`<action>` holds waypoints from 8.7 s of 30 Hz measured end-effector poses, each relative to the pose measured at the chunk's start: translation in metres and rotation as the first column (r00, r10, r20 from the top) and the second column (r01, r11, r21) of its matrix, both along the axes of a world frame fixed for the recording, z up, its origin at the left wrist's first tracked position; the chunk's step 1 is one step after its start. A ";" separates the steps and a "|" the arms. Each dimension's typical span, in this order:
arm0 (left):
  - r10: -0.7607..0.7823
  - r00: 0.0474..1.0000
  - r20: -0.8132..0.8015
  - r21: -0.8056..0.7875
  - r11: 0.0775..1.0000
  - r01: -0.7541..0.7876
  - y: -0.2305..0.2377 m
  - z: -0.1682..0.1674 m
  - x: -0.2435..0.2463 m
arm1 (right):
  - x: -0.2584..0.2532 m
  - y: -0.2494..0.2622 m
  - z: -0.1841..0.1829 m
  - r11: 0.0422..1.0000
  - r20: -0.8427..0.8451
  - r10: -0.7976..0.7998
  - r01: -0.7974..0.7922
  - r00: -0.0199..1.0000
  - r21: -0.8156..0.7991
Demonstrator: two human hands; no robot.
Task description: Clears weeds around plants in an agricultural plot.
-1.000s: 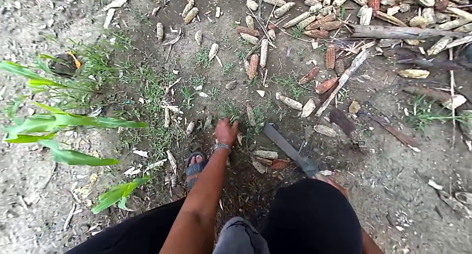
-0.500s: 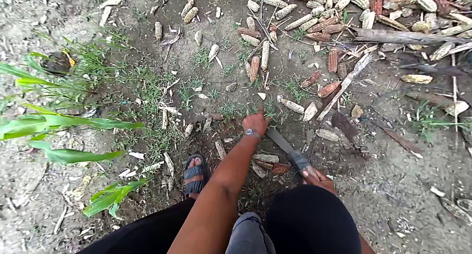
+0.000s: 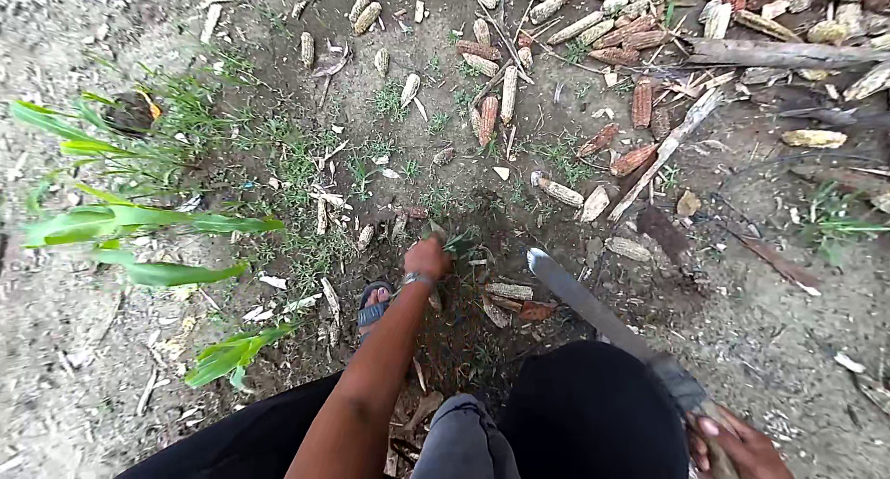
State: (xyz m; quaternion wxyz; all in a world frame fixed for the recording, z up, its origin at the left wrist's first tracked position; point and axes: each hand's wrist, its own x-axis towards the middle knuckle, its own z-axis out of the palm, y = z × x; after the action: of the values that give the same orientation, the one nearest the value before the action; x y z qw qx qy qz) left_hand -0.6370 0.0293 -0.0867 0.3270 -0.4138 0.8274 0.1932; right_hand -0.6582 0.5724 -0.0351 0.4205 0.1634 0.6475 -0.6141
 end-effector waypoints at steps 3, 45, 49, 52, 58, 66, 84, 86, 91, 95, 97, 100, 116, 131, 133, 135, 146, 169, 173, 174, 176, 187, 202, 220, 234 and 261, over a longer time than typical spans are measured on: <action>0.158 0.987 -0.020 -0.013 0.987 -0.158 -0.008 0.005 0.023 | -0.024 -0.094 -0.022 0.983 -0.089 0.089 -0.073 0.992 0.170; 0.083 0.923 -0.375 0.118 0.992 -0.041 0.065 -0.043 -0.035 | -0.032 -0.179 -0.053 0.964 -0.161 -0.223 0.241 0.961 0.109; 0.349 0.747 -0.565 0.186 0.937 -0.297 0.070 -0.044 -0.038 | -0.025 -0.176 -0.042 0.955 -0.463 0.035 0.107 0.886 0.276; 0.298 0.768 -0.568 0.163 0.955 -0.250 0.063 -0.025 -0.070 | -0.016 -0.130 -0.021 0.892 -0.653 0.393 -0.097 0.647 0.441; -0.169 0.941 -0.294 0.013 0.983 0.181 0.070 -0.019 -0.156 | 0.031 -0.054 0.012 0.971 -0.502 0.091 0.034 0.860 0.235; -0.167 0.970 -0.178 0.031 0.984 0.175 0.061 -0.028 -0.180 | -0.002 -0.120 -0.013 0.965 -0.034 -0.217 0.220 0.976 0.146; 0.015 0.891 -0.454 0.091 0.995 0.030 0.048 -0.024 -0.058 | 0.027 -0.087 0.005 0.931 -0.110 -0.310 0.325 0.944 0.165; 0.001 0.876 -0.483 0.126 0.990 0.069 0.074 -0.013 -0.094 | 0.004 -0.112 -0.027 0.936 -0.155 -0.278 0.303 0.948 0.179; -0.178 0.941 -0.289 0.104 0.971 0.216 0.128 -0.011 -0.170 | -0.005 -0.153 0.025 0.903 -0.389 -0.124 0.266 0.913 0.337; -0.195 0.953 -0.232 0.116 0.967 0.226 0.124 -0.017 -0.163 | 0.000 -0.129 0.054 0.928 -0.285 0.047 0.063 0.957 0.367; -0.222 0.908 -0.355 0.095 0.958 0.272 0.107 -0.027 -0.128 | 0.022 -0.092 0.044 0.952 -0.361 0.151 -0.037 0.920 0.304; -0.124 0.889 -0.440 0.054 0.985 0.165 0.055 -0.045 -0.075 | 0.052 -0.030 0.018 0.993 -0.379 -0.065 0.095 0.923 0.063; -0.310 0.929 -0.202 0.244 0.903 0.354 0.103 -0.024 0.061 | -0.031 -0.017 0.004 0.997 0.050 -0.065 0.067 0.997 -0.044; 0.071 0.885 -0.460 -0.121 0.982 -0.142 -0.024 0.004 -0.037 | -0.055 -0.243 -0.056 0.974 -0.250 0.222 -0.225 0.942 0.017; 0.021 0.938 -0.345 -0.127 0.989 -0.069 -0.050 -0.001 -0.055 | -0.065 -0.197 -0.025 0.981 -0.164 0.192 -0.186 0.968 0.049; -0.021 0.976 -0.216 -0.106 0.994 -0.002 -0.075 -0.001 -0.063 | -0.068 -0.148 -0.001 0.992 -0.106 0.126 -0.122 0.986 0.046; 0.053 0.987 -0.151 -0.002 0.999 -0.054 -0.110 -0.008 -0.027 | -0.060 -0.251 -0.089 0.988 0.072 0.144 -0.140 0.987 -0.057; 0.470 0.858 -0.208 0.067 0.882 -0.467 -0.079 0.074 0.034 | -0.173 -0.315 0.003 0.722 -0.399 0.692 -0.598 0.602 0.348; 0.317 0.925 -0.208 -0.191 0.915 -0.356 -0.170 0.209 0.044 | -0.173 -0.362 0.079 0.324 -0.496 0.847 -0.554 -0.190 0.767; 0.289 0.943 -0.163 -0.256 0.911 -0.323 -0.187 0.238 0.046 | -0.165 -0.376 0.096 0.276 -0.479 0.824 -0.526 -0.302 0.805; 0.255 0.963 -0.081 -0.342 0.901 -0.268 -0.212 0.280 0.051 | -0.150 -0.399 0.119 0.176 -0.393 0.840 -0.500 -0.373 0.848; 0.135 0.964 -0.229 0.076 0.990 -0.120 -0.137 0.009 0.050 | -0.127 -0.351 0.057 0.355 -0.467 0.867 -0.442 -0.175 0.824; 0.790 0.595 -0.145 0.085 0.609 -0.789 -0.111 -0.017 0.216 | -0.125 -0.325 0.059 0.832 0.120 0.552 -0.554 0.825 -0.018; 0.734 0.620 -0.277 0.037 0.653 -0.757 -0.141 -0.022 0.200 | -0.125 -0.357 -0.024 0.766 0.245 0.625 -0.643 0.741 -0.012; 0.653 0.752 -0.091 0.024 0.756 -0.654 -0.165 -0.028 0.170 | -0.106 -0.365 0.019 0.749 -0.048 0.658 -0.660 0.752 -0.064; 0.550 0.834 -0.040 -0.006 0.834 -0.551 -0.207 -0.009 0.132 | -0.099 -0.370 0.002 0.687 -0.156 0.727 -0.705 0.669 0.177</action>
State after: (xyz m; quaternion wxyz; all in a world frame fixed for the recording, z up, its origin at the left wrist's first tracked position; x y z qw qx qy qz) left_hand -0.5052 -0.1775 -0.0954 0.2387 -0.6335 0.6810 0.2794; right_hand -0.7568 0.2021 -0.0332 0.5466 -0.1495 0.7312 -0.3796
